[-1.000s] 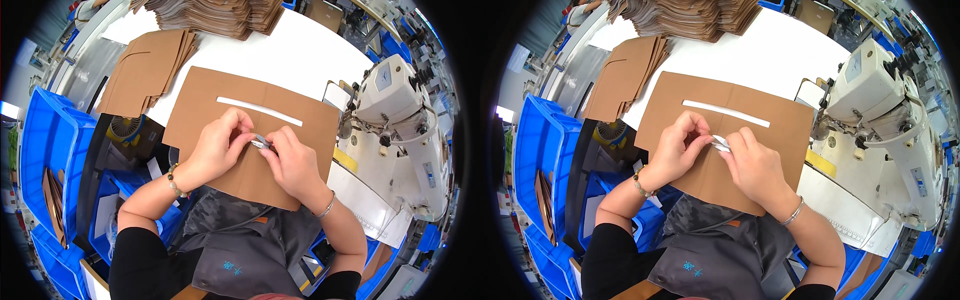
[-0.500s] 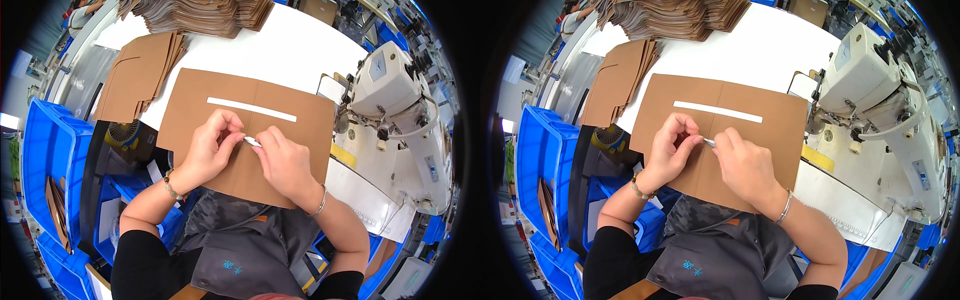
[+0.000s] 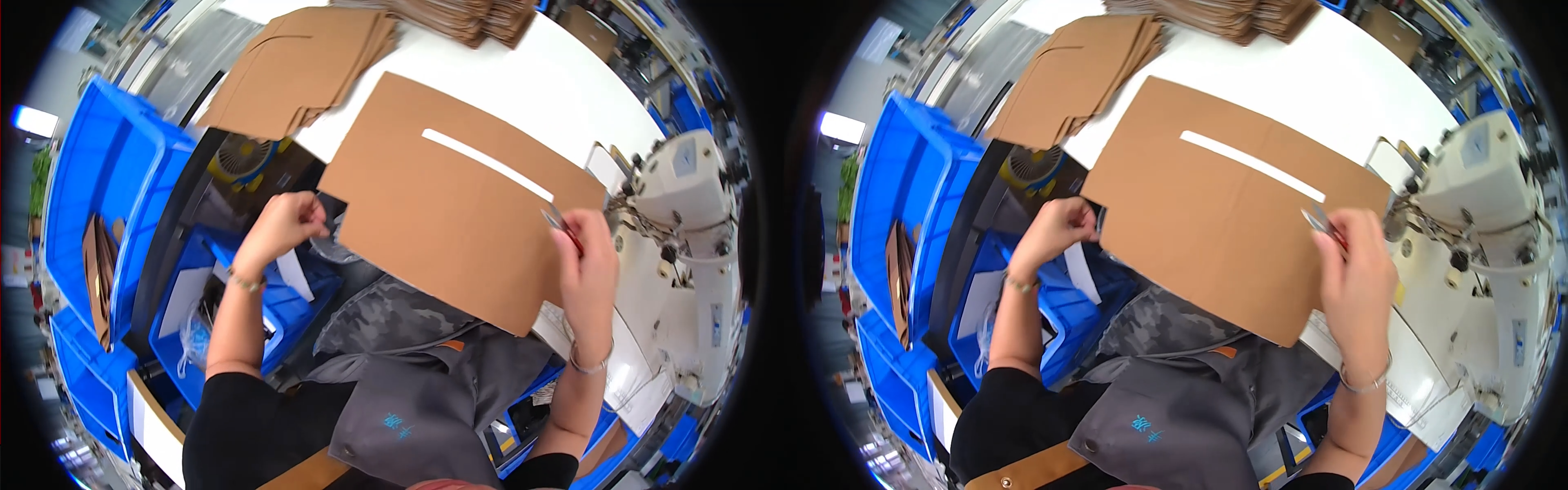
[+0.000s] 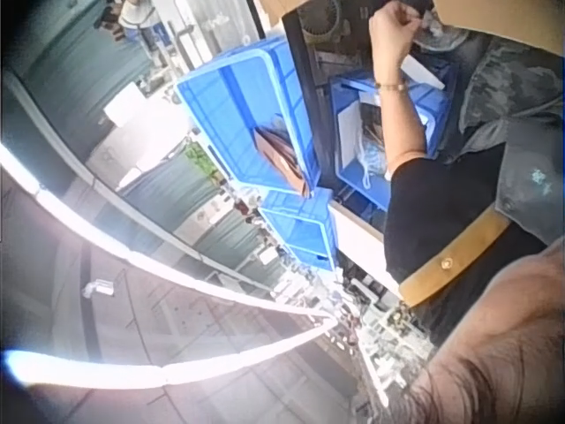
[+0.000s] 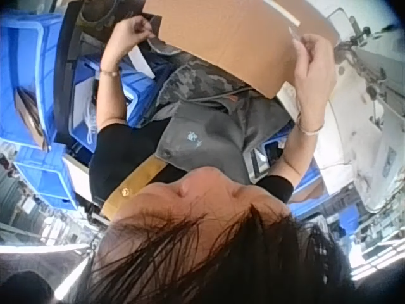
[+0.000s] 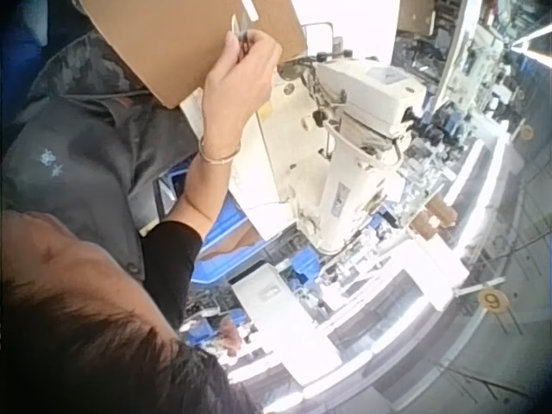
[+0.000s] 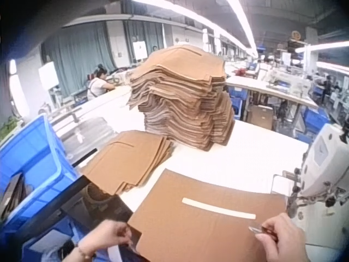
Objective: Sewing small components onto larger flat material using an industrial sewing machine.
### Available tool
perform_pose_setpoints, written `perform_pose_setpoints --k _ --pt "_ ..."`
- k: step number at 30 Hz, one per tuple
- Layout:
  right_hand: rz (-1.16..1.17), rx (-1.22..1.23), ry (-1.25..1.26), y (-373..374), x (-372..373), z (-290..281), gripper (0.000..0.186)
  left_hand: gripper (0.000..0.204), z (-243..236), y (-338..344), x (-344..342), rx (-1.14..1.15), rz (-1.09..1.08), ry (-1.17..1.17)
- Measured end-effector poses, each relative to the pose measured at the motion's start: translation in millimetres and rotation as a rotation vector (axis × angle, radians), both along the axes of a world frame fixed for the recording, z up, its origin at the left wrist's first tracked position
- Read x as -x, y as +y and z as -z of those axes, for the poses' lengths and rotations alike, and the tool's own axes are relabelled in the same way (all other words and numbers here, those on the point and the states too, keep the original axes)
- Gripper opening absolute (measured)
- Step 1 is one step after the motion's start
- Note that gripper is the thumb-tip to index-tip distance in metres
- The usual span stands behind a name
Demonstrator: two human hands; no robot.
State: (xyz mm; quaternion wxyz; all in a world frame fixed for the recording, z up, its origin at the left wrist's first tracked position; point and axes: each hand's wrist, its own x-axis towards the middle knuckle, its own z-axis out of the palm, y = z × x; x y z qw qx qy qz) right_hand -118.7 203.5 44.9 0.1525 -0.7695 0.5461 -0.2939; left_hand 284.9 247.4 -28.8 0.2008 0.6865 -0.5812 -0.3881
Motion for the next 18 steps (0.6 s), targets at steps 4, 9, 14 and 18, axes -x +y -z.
perform_pose_setpoints --k 4,9,14,18 --pt "0.088 -0.056 0.063 32.1 17.2 7.5 0.028 0.018 100.8 -7.9 -45.8 -0.058 -0.144 -0.299" --pt "0.231 -0.069 0.188 66.0 34.6 25.5 0.045 0.02 168.8 -13.2 -57.2 -0.036 -0.167 -0.489" --pt "0.204 0.089 0.218 67.2 35.4 40.8 0.049 0.02 171.2 -10.5 -57.0 0.026 -0.187 -0.571" --pt "0.17 0.13 0.212 62.3 36.2 44.2 0.048 0.034 102.9 -9.7 -39.1 -0.143 -0.043 -0.076"
